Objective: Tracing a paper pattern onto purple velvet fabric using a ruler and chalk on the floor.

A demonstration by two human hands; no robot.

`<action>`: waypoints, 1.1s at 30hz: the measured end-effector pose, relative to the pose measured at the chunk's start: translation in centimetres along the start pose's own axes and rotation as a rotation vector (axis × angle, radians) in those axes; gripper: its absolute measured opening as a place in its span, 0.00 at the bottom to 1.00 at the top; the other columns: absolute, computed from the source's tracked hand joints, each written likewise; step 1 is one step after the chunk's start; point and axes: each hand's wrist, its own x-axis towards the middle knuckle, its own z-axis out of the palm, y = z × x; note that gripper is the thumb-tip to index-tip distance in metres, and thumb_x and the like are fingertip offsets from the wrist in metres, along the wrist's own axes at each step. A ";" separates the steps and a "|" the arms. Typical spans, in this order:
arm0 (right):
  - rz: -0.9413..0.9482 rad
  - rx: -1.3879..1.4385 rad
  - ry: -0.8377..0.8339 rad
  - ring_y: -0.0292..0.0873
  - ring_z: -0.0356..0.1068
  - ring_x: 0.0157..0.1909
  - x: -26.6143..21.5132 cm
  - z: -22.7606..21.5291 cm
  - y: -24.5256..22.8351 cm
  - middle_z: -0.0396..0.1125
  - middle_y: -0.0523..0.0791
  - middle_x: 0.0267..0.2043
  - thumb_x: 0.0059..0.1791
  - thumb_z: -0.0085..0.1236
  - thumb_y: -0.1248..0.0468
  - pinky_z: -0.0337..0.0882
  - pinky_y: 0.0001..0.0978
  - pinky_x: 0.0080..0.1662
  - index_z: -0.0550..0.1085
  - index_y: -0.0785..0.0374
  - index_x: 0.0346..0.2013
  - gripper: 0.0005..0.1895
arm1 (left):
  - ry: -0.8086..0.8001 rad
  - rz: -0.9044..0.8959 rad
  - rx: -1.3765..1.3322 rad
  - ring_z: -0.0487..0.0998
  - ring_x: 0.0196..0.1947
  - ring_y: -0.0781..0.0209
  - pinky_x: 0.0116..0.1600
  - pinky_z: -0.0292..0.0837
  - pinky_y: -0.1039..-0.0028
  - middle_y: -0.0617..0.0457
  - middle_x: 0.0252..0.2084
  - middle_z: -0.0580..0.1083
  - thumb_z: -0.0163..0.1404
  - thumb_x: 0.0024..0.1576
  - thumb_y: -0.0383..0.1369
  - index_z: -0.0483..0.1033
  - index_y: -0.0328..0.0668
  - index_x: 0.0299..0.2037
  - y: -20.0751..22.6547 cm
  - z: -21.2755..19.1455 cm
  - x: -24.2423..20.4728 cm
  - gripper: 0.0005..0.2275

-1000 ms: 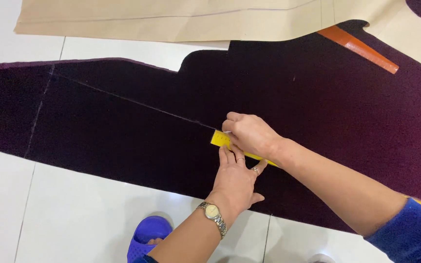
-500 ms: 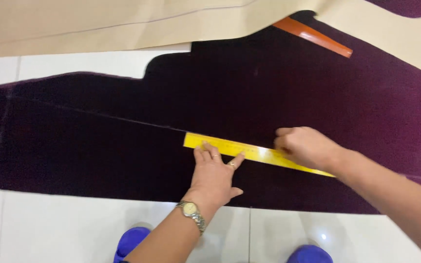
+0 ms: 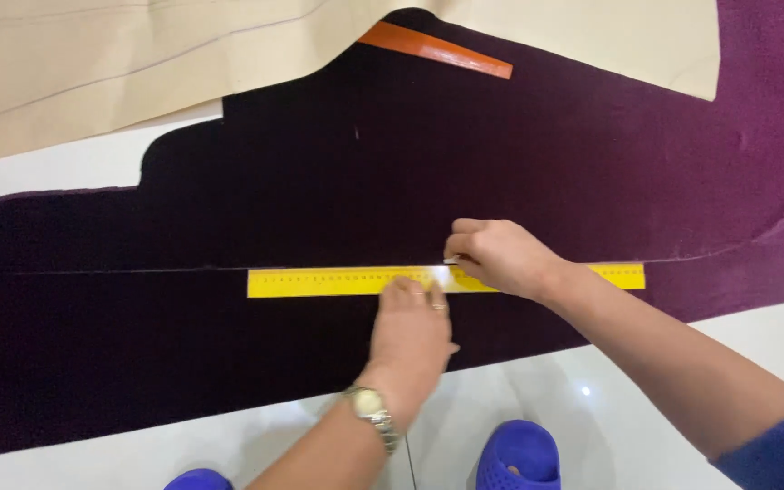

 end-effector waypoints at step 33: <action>0.356 0.094 0.073 0.34 0.75 0.35 -13.4 0.1 16.6 0.73 0.38 0.37 0.41 0.58 0.70 0.80 0.24 0.39 0.78 0.58 0.31 0.05 | -0.211 0.097 0.193 0.75 0.45 0.32 0.44 0.72 0.59 0.19 0.50 0.69 0.48 0.56 0.54 0.55 0.50 0.68 7.6 -4.1 4.9 0.33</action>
